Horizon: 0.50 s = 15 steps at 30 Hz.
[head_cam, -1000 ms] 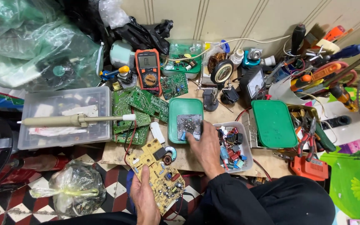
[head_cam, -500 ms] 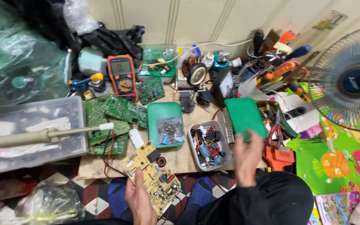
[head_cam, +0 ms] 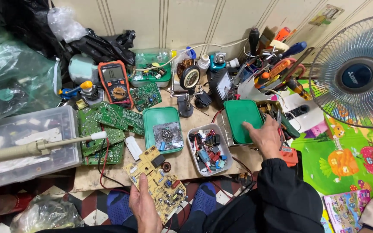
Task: Testing electronic circuit boards with a multimeter and sorting components into storage containers.
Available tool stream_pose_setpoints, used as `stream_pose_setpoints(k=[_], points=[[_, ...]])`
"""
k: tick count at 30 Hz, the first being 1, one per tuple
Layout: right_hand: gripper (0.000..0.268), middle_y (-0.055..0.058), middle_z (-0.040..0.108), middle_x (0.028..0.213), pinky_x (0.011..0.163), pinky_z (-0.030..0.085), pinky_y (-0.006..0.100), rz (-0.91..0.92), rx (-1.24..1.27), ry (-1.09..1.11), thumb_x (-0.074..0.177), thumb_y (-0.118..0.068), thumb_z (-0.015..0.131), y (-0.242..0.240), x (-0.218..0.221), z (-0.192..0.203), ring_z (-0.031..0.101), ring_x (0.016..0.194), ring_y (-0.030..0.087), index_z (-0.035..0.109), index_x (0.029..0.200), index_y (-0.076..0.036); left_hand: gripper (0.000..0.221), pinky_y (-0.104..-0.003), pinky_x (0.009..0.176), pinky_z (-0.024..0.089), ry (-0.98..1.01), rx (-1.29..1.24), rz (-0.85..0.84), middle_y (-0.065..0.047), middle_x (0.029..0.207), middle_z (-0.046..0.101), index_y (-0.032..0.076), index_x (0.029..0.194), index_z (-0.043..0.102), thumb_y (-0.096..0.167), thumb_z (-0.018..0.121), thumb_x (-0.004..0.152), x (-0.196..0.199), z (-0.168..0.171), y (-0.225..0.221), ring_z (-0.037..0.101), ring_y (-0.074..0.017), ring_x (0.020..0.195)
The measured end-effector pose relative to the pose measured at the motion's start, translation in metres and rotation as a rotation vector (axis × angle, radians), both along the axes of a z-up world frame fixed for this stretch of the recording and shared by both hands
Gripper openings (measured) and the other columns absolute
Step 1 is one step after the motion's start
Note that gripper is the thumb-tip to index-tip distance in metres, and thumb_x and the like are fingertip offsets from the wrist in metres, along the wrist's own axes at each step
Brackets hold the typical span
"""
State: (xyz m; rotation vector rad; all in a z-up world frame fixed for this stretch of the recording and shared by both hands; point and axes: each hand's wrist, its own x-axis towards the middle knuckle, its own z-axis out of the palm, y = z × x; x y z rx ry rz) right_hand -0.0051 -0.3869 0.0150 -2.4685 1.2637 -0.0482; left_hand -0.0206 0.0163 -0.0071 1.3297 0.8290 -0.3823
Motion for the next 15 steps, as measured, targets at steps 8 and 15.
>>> stream_pose_setpoints(k=[8,15], points=[[0.067,0.035,0.066,0.132,0.091,0.063,0.056,-0.159,-0.085,-0.082,0.099,-0.030,0.084,-0.020,-0.022,-0.022,0.074,0.107,0.047,0.063,0.150,0.007,0.053,-0.069,0.131,0.034,0.039,0.054,-0.038,-0.021,0.153,0.062,0.003,0.135,0.066,0.048,0.056,0.107,0.005,-0.004,-0.005,0.055,-0.0350,0.152],[0.031,0.018,0.079,0.098,0.079,0.061,0.047,-0.255,0.063,-0.099,0.105,-0.025,0.078,-0.032,-0.034,-0.035,0.075,0.081,0.031,0.076,0.122,0.001,0.054,-0.066,0.131,0.036,0.027,0.048,-0.039,-0.022,0.148,0.063,0.001,0.136,0.065,0.046,0.055,0.108,0.005,-0.002,-0.006,0.058,-0.0340,0.149]])
